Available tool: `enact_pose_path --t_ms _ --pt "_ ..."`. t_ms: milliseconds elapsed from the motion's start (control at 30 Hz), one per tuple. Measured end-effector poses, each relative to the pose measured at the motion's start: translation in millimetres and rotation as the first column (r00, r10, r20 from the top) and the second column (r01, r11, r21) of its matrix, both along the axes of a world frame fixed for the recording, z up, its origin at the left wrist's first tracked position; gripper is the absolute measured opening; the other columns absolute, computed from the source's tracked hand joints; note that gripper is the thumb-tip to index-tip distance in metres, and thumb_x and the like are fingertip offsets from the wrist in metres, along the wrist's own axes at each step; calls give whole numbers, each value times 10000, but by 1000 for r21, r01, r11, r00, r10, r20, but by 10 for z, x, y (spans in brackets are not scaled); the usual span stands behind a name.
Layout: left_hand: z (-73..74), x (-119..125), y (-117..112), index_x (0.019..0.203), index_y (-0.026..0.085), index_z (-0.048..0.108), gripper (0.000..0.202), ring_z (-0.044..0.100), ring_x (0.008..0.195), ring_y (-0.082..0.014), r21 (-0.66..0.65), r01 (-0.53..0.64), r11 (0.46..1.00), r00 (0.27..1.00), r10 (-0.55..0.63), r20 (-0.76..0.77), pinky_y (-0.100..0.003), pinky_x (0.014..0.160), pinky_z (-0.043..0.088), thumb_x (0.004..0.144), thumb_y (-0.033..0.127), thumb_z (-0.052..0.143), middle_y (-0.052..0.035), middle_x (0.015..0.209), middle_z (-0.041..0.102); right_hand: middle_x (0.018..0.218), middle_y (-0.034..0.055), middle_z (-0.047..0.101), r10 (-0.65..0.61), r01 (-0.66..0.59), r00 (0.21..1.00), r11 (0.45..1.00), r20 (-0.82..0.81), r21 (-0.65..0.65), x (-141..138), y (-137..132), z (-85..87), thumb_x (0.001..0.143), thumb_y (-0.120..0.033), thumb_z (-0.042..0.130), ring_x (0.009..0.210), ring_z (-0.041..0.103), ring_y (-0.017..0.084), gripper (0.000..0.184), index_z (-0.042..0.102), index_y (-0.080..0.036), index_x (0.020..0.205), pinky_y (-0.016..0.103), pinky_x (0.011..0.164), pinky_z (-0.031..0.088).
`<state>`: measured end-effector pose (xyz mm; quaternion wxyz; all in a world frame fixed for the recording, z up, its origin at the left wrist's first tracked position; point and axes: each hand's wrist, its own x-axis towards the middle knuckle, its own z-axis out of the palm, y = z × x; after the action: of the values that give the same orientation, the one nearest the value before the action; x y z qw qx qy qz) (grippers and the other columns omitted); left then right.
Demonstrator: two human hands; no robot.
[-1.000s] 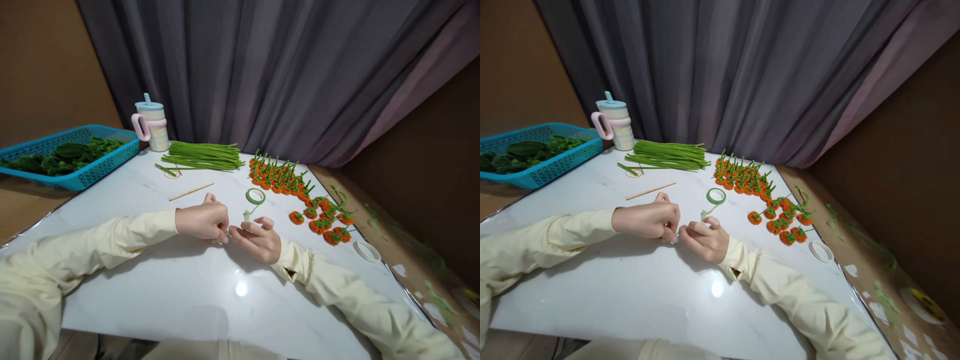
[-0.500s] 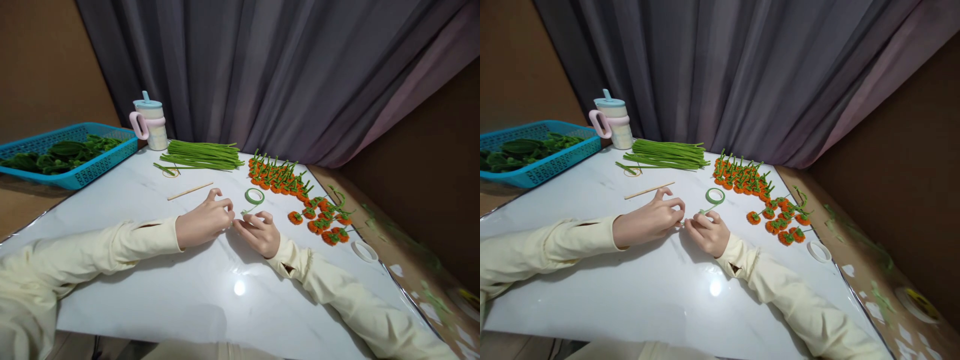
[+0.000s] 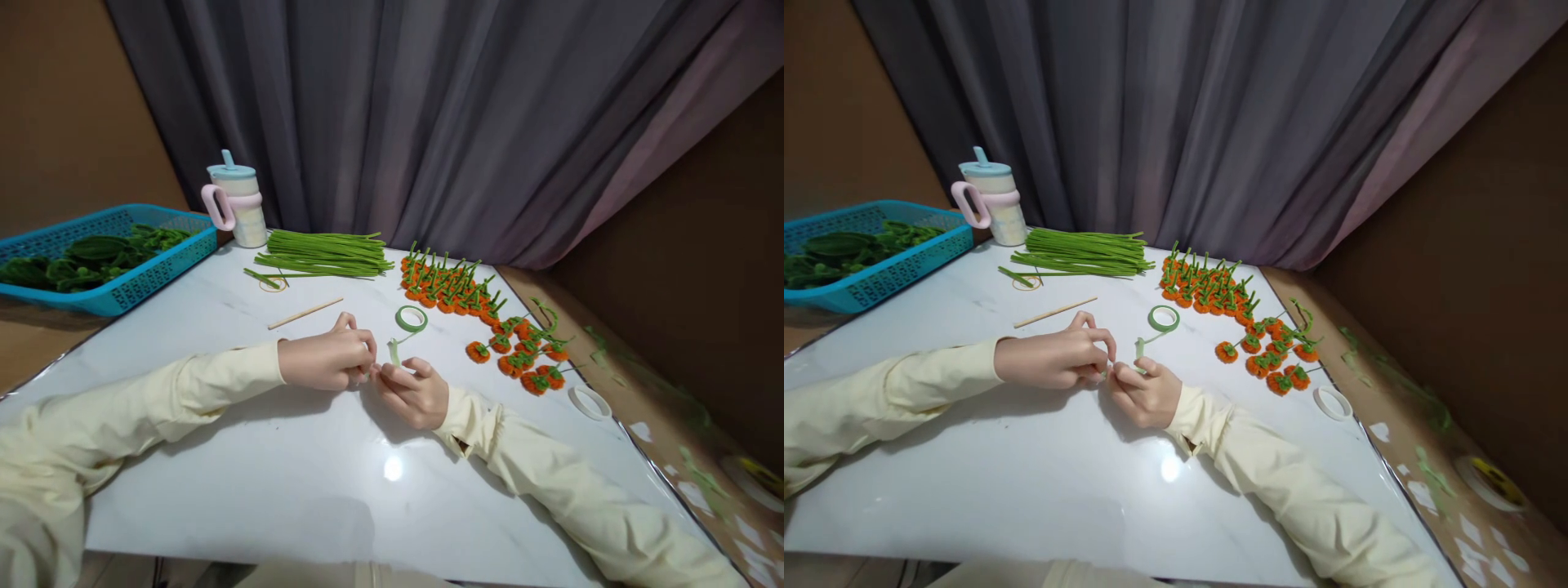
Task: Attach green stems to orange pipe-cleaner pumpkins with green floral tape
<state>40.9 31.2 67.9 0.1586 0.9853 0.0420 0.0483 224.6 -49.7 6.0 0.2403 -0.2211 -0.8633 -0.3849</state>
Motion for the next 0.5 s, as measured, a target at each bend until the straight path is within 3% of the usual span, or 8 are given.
enact_pose_path --t_ms 100,333,500 --pt "33 -5 51 597 145 528 194 516 980 -170 -50 47 998 998 -49 -50 -349 809 191 743 18 520 4 742 630 865 58 669 6 -6 1000 1000 -7 -5 17 6 13 871 -42 401 950 514 139 248 629 -127 826 302 726 362" --pt "32 -18 -14 670 134 533 139 537 942 -191 205 -51 977 999 52 3 -406 882 192 809 121 530 -46 779 613 733 36 668 -15 4 993 996 -117 -93 59 88 2 874 -49 427 824 559 144 186 590 -119 929 317 712 356" --pt "-6 -5 -39 711 130 571 136 556 884 -183 310 -92 946 995 73 73 -444 925 202 820 114 492 -68 807 610 620 -7 643 -56 15 964 987 -260 -160 29 110 0 864 -102 506 715 573 135 108 567 -143 942 314 702 340"
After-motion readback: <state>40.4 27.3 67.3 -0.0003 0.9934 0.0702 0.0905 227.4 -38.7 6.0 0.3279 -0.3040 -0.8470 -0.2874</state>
